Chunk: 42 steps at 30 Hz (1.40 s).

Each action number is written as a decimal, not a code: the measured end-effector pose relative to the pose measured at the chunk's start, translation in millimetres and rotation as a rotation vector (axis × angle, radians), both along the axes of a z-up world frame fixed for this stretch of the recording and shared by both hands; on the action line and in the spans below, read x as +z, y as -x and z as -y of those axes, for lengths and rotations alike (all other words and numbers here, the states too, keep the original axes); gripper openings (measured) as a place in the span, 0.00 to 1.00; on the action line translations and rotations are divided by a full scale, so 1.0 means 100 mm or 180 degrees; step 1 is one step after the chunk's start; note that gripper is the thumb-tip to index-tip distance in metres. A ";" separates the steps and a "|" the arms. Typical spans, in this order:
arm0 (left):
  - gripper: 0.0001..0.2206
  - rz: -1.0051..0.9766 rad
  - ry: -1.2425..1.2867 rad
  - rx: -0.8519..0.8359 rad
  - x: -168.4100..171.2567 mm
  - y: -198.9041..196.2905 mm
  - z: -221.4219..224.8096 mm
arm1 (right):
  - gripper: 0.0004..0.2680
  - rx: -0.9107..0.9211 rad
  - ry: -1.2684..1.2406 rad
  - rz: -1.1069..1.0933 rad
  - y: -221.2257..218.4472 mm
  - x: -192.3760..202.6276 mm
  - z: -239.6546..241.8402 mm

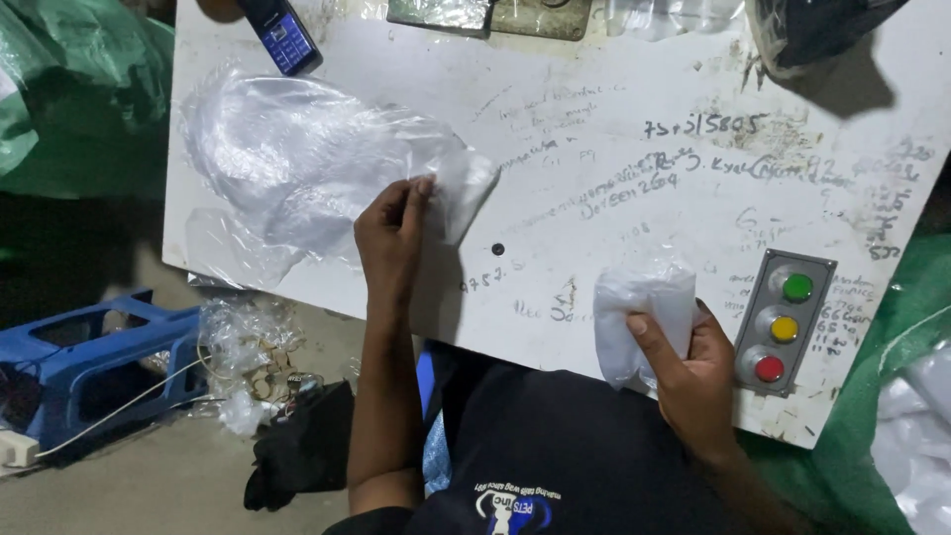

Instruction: Folding and packaging individual plastic bags into a larger green sack at a workstation.

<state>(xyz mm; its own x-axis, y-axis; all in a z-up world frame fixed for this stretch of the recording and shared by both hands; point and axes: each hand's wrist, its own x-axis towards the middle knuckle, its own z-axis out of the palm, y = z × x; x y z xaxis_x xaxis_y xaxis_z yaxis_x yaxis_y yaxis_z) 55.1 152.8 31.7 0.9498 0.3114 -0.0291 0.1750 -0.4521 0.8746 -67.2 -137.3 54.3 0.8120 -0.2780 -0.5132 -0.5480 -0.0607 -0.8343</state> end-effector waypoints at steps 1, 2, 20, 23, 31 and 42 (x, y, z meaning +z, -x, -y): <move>0.12 -0.0008 0.0002 -0.0001 0.07 0.02 0.04 | 0.13 -0.0001 0.0002 -0.0008 0.02 0.01 0.00; 0.10 -0.0039 -0.0073 0.0195 0.14 0.02 0.07 | 0.12 -0.0003 -0.0003 0.0056 0.01 0.02 0.00; 0.11 -0.0801 0.3469 -0.0747 -0.50 0.64 1.14 | 0.10 0.0230 -0.0665 0.1197 -0.15 -0.01 -0.15; 0.16 -0.1438 0.4171 -0.0418 -0.16 0.50 1.15 | 0.09 0.0156 -0.0235 0.0922 -0.16 -0.01 -0.08; 0.15 -0.1226 0.2908 -0.0394 0.32 0.39 1.21 | 0.11 0.0668 0.0580 0.1240 -0.02 -0.11 -0.03; 0.07 0.1857 -0.0748 -0.1274 -0.09 0.69 1.47 | 0.03 0.3112 0.3309 0.0461 -0.01 -0.41 -0.07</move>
<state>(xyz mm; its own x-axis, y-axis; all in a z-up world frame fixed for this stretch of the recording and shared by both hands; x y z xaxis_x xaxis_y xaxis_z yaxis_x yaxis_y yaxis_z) -14.4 6.1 23.2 0.8327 -0.1256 0.5392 -0.5053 -0.5704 0.6475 -66.0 -130.4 13.0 0.9194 0.2215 -0.3250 0.1534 -0.9629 -0.2221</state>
